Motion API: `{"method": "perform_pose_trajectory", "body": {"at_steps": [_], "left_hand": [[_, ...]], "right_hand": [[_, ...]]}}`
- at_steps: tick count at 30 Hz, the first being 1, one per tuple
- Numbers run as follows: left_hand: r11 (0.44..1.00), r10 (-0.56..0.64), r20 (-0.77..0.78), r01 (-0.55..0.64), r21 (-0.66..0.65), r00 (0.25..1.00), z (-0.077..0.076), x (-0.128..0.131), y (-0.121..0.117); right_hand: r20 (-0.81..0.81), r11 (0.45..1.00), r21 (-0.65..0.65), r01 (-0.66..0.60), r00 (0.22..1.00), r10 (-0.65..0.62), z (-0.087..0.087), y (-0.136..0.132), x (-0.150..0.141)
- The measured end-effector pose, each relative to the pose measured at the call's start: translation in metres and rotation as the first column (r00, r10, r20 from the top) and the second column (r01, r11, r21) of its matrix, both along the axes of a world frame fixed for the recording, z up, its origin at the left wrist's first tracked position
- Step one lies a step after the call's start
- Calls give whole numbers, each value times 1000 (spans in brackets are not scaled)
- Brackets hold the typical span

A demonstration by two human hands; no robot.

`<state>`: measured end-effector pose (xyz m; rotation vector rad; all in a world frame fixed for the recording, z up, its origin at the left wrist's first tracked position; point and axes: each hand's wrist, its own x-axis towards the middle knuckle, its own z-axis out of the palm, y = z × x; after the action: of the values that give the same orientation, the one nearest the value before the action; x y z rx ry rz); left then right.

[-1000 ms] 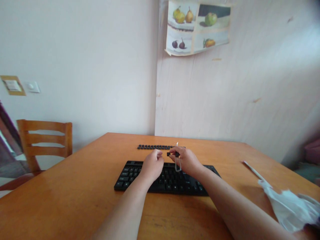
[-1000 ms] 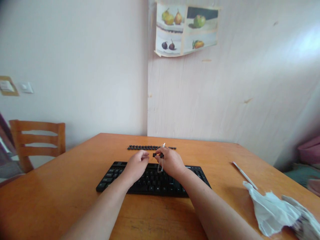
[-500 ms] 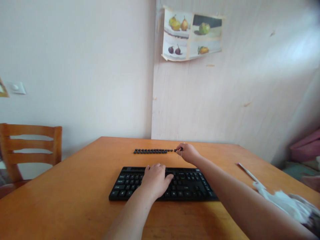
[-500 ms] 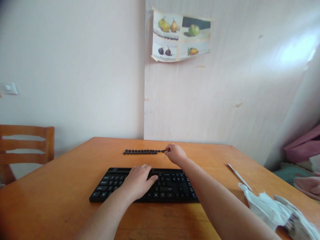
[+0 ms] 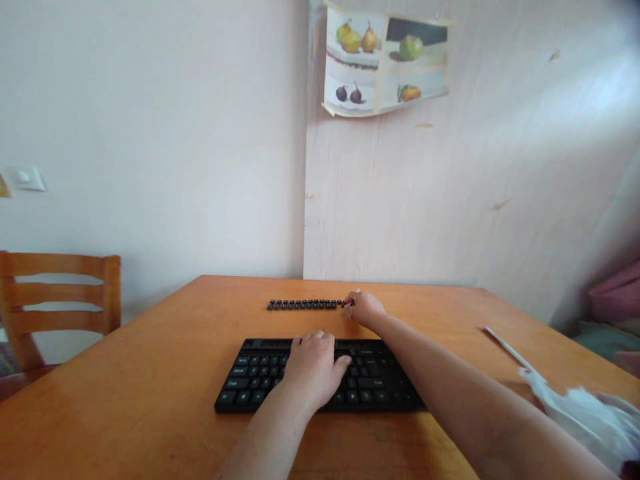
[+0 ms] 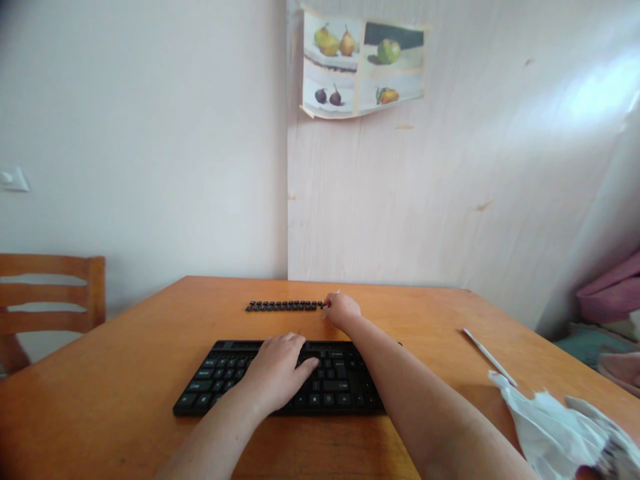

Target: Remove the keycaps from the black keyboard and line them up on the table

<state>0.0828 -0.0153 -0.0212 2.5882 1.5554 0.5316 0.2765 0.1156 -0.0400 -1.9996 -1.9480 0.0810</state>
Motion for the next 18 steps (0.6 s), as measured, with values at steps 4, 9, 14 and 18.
{"method": "perform_pose_trajectory", "body": {"at_steps": [4,9,14,18], "left_hand": [[1000,3,7,-3,7,1000,-2,0,0],[1000,2,9,-2,12,1000,-1,0,-1],[1000,1,14,-1,-1,1000,1,0,-2],[1000,5,18,-5,4,1000,-1,0,-1]], "right_hand": [[25,1000,-5,-11,1000,11,0,2,-2],[55,1000,-10,-14,998,15,1,1,-5],[81,1000,-22,-5,997,6,0,1,-9],[101,999,-32,5,995,-2,0,2,-11]]}}
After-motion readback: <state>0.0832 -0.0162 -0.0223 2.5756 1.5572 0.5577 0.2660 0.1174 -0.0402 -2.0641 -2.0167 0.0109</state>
